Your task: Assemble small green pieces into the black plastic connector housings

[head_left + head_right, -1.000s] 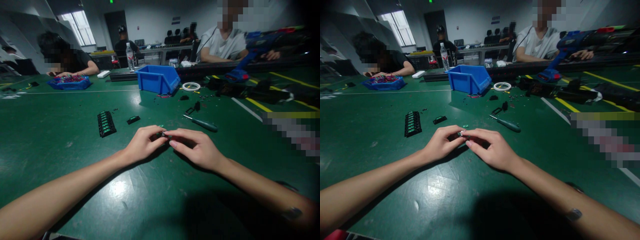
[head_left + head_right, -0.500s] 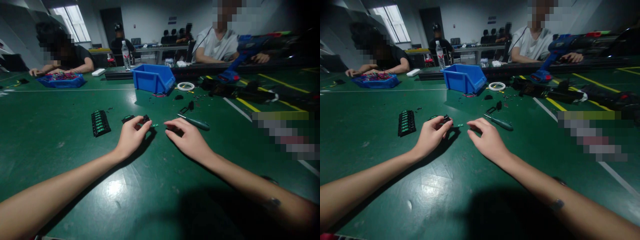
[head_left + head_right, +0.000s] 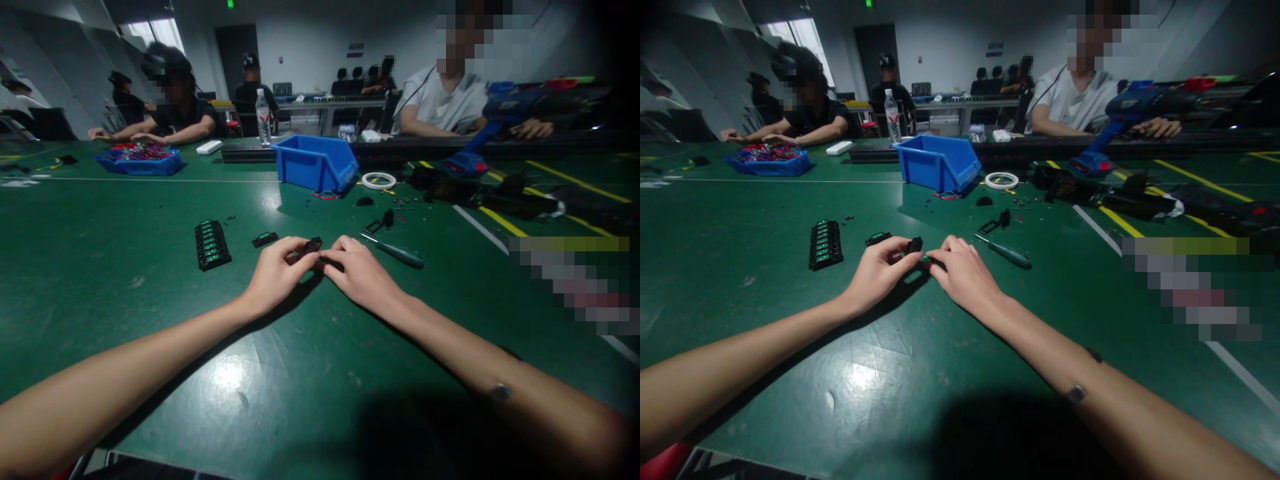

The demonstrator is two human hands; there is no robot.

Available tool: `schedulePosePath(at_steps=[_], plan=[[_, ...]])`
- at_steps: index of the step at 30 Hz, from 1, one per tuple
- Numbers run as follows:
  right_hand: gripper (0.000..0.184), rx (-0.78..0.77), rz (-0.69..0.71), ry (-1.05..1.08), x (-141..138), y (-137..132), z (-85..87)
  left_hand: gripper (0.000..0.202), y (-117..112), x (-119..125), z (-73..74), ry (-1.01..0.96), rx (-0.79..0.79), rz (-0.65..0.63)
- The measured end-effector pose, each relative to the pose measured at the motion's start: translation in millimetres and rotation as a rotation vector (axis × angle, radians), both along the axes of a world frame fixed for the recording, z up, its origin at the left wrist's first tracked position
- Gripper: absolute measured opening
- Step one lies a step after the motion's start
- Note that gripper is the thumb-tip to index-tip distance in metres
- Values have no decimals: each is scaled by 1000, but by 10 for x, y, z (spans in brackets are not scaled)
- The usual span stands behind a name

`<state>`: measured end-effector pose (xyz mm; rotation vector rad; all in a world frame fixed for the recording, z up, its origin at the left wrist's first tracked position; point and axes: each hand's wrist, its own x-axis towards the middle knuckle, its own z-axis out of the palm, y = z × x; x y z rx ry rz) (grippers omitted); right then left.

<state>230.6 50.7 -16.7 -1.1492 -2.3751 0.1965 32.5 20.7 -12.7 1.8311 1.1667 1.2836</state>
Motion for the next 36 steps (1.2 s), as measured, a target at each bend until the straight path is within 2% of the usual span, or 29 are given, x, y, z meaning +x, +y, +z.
schedulePosePath(at_steps=[8,13,19,23,27,36], plan=[[18,3,60,103,71,-35,0,24,-28,-8,19,53,-20,-7],[19,-17,33,118,71,-34,-4,26,-25,-6,8,66,-23,-33],[20,-35,-25,293,67,-40,20,27,-28,-1,13,47,-39,-55],[22,-134,-68,386,97,-53,7,24,-19,-4,1,60,-17,-49],[24,-186,-55,457,106,-74,10,23,-11,-18,-5,94,22,-48],[22,-180,-22,530,100,-84,33,24,-25,-40,16,141,39,-61]])
